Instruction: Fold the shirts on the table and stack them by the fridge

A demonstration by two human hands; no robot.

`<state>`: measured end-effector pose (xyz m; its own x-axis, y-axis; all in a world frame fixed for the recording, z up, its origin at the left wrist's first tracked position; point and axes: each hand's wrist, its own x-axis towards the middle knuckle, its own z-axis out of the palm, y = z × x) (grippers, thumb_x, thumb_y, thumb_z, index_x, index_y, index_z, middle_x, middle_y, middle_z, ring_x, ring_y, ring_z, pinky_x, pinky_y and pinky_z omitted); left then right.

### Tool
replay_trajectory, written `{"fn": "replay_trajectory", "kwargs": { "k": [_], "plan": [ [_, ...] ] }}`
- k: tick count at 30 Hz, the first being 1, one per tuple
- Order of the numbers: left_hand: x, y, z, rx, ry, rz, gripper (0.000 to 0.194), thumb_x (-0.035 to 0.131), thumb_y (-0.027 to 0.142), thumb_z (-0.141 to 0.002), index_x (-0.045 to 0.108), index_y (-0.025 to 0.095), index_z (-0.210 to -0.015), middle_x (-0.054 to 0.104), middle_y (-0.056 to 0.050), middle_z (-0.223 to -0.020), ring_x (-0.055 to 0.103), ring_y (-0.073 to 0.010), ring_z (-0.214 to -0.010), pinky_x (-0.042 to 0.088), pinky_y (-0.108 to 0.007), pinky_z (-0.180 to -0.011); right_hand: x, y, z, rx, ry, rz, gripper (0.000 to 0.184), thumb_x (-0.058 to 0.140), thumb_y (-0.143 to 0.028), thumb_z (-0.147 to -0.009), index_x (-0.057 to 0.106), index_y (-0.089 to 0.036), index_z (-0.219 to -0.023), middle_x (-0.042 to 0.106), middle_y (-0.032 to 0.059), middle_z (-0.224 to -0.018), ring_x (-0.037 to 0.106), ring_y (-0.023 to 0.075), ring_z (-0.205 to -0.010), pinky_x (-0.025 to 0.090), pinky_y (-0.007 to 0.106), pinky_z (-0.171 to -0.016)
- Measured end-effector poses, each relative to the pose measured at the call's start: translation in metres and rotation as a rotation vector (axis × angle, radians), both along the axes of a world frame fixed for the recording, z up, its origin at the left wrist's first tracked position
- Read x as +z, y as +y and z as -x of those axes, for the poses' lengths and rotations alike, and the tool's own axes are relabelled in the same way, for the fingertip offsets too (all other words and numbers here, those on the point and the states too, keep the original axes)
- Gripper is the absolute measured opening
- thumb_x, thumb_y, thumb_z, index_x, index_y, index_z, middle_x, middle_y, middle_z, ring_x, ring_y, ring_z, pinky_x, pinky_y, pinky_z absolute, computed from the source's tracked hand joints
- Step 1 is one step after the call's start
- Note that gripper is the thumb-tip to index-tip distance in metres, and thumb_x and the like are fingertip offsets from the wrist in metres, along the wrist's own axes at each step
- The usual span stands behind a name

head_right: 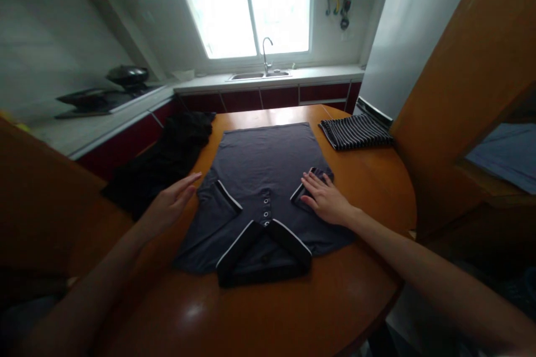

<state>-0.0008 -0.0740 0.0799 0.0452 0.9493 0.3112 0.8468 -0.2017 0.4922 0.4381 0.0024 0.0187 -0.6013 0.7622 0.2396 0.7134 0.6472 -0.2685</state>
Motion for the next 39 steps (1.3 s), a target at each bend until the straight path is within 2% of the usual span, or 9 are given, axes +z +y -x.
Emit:
{"fn": "replay_trajectory", "kwargs": {
  "k": [5,9,13,16,21,24,28,32,39],
  "plan": [
    [0.003,-0.012,-0.006,0.004,-0.024,-0.028,0.061,0.033,0.055,-0.102,0.057,0.013,-0.139,0.054,-0.01,-0.149,0.046,-0.0261,-0.141,0.03,-0.046,-0.121,-0.003,-0.016,-0.006,-0.003,0.037,-0.092,0.063,0.033,-0.047,-0.103,0.02,-0.025,-0.161,0.024,0.0061,-0.165,0.019,0.027,-0.153,0.018,0.055,-0.123],
    [0.002,-0.026,-0.015,-0.142,0.042,0.002,0.054,0.033,0.046,-0.105,0.053,0.014,-0.144,0.05,-0.009,-0.152,0.041,-0.0226,-0.145,0.028,-0.042,-0.123,-0.013,-0.026,-0.015,0.063,-0.007,-0.056,0.064,0.036,-0.049,-0.102,0.022,-0.03,-0.161,0.027,0.0033,-0.164,0.02,0.0287,-0.152,0.018,0.06,-0.123],
    [-0.011,-0.043,-0.022,-0.31,0.23,0.122,0.052,0.035,0.04,-0.106,0.038,0.022,-0.155,0.035,-0.005,-0.162,0.026,-0.0221,-0.151,0.026,-0.043,-0.124,-0.021,-0.028,-0.019,0.055,-0.002,-0.029,0.06,0.037,-0.05,-0.101,0.031,-0.032,-0.158,0.028,0.0025,-0.164,0.021,0.03,-0.152,0.021,0.062,-0.121],
    [-0.024,-0.051,-0.021,-0.383,0.354,0.198,0.055,0.04,0.043,-0.105,0.033,0.026,-0.157,0.027,-0.005,-0.165,0.017,-0.0248,-0.154,0.021,-0.048,-0.124,-0.017,-0.031,-0.021,0.073,-0.002,-0.009,0.058,0.036,-0.05,-0.102,0.033,-0.032,-0.157,0.028,0.0027,-0.164,0.019,0.0285,-0.152,0.02,0.06,-0.122],
    [-0.036,-0.05,-0.011,-0.385,0.401,0.207,0.056,0.037,0.046,-0.105,0.029,0.03,-0.158,0.019,-0.002,-0.166,0.013,-0.0271,-0.154,0.017,-0.053,-0.124,0.0,-0.039,-0.034,0.078,-0.021,0.085,0.055,0.032,-0.049,-0.104,0.033,-0.032,-0.157,0.026,0.0032,-0.165,0.015,0.0259,-0.153,0.015,0.058,-0.123],
    [-0.036,-0.047,-0.006,-0.402,0.383,0.185,0.056,0.037,0.045,-0.105,0.027,0.033,-0.158,0.02,0.001,-0.166,0.015,-0.0275,-0.154,0.02,-0.055,-0.123,0.01,-0.039,-0.052,0.066,0.074,0.169,0.055,0.028,-0.047,-0.105,0.03,-0.031,-0.158,0.025,0.0036,-0.165,0.016,0.0242,-0.153,0.015,0.056,-0.123],
    [-0.037,-0.053,-0.003,-0.388,0.368,0.137,0.059,0.04,0.045,-0.103,0.022,0.039,-0.159,0.022,0.004,-0.165,0.019,-0.0293,-0.153,0.023,-0.057,-0.121,0.02,-0.043,-0.075,0.0,0.16,0.146,0.059,0.033,-0.048,-0.104,0.024,-0.032,-0.16,0.023,0.0038,-0.166,0.013,0.0254,-0.154,0.015,0.058,-0.123],
    [-0.041,-0.062,-0.003,-0.404,0.423,0.16,0.062,0.043,0.045,-0.101,0.019,0.043,-0.158,0.02,0.006,-0.164,0.02,-0.029,-0.152,0.022,-0.057,-0.122,0.017,-0.058,-0.082,0.099,0.001,0.15,0.072,0.051,-0.05,-0.098,0.018,-0.034,-0.161,0.014,0.0034,-0.168,0.009,0.028,-0.154,0.01,0.059,-0.123],
    [-0.045,-0.069,0.001,-0.397,0.513,0.147,0.06,0.04,0.047,-0.103,0.019,0.041,-0.158,0.024,0.004,-0.164,0.023,-0.0298,-0.152,0.024,-0.055,-0.121,0.011,-0.077,-0.102,0.074,-0.035,0.188,0.074,0.052,-0.047,-0.098,0.015,-0.036,-0.161,0.015,0.0034,-0.168,0.009,0.0291,-0.154,0.013,0.061,-0.122]
  ]
}}
